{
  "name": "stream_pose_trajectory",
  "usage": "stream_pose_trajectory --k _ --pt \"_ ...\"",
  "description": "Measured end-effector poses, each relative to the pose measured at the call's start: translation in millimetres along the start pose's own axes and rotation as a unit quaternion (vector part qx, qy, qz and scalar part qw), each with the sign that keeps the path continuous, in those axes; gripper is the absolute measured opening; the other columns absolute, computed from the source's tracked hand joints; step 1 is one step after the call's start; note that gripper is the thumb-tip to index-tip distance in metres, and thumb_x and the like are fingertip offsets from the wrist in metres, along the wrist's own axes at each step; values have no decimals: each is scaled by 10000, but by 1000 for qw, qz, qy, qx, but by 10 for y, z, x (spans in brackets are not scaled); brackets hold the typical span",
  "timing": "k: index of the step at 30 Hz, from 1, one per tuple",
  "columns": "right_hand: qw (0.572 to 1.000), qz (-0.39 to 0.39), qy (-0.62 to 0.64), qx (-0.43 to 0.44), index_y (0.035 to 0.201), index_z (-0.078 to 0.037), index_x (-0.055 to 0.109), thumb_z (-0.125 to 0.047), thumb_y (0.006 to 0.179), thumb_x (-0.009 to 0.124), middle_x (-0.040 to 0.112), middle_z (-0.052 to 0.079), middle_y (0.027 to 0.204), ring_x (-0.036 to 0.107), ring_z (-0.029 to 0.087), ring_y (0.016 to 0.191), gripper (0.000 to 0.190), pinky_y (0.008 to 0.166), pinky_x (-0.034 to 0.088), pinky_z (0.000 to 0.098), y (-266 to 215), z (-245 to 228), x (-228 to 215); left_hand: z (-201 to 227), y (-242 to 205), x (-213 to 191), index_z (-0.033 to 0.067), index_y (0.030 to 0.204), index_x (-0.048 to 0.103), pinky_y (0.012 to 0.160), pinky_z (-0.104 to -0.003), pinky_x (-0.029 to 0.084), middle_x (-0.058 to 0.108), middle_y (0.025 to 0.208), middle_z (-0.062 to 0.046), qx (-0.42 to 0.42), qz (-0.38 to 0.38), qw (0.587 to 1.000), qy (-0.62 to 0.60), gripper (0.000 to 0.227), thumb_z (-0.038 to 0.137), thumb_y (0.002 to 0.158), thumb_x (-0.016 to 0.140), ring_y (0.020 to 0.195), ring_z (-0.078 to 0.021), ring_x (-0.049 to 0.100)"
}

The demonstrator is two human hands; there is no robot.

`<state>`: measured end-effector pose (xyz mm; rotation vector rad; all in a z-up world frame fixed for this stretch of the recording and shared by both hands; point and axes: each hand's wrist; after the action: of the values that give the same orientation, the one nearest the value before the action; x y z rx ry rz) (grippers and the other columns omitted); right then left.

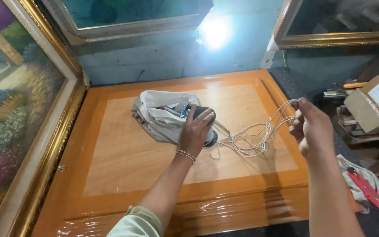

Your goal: Screwing eye hooks into a wooden picture frame and attaching a hanging wire.

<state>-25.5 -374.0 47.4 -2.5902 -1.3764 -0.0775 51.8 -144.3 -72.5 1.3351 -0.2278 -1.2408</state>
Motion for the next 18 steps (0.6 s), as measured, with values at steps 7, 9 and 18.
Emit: stream_pose_trajectory --k 7,9,18 --pt "996 -67 -51 -19 952 -59 581 -326 883 503 284 -54 594 257 55 493 286 443 213 208 -50 240 -121 -36 17 42 187 1108 552 936 -459 339 551 1181 -36 17 -100 983 151 313 105 807 524 1199 -325 409" --pt "995 -75 -56 -44 919 -3 589 -233 881 546 237 -44 563 289 53 478 237 450 308 165 -154 285 -129 99 103 -141 287 1240 447 1045 -473 252 428 1310 -4 -95 -235 966 56 463 135 804 476 1305 -307 251" --pt "994 -75 -49 -59 861 -47 593 -226 853 572 264 -33 543 323 65 449 180 387 304 181 -54 457 84 -369 -423 -434 318 1010 513 854 -348 454 642 973 72 -246 -434 855 145 462 542 624 635 999 -173 592"
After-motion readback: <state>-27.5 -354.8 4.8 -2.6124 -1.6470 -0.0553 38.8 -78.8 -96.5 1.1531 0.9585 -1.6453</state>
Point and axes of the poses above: each hand's wrist, its own y-axis towards the middle knuckle, its own x-axis out of the palm, z = x × y
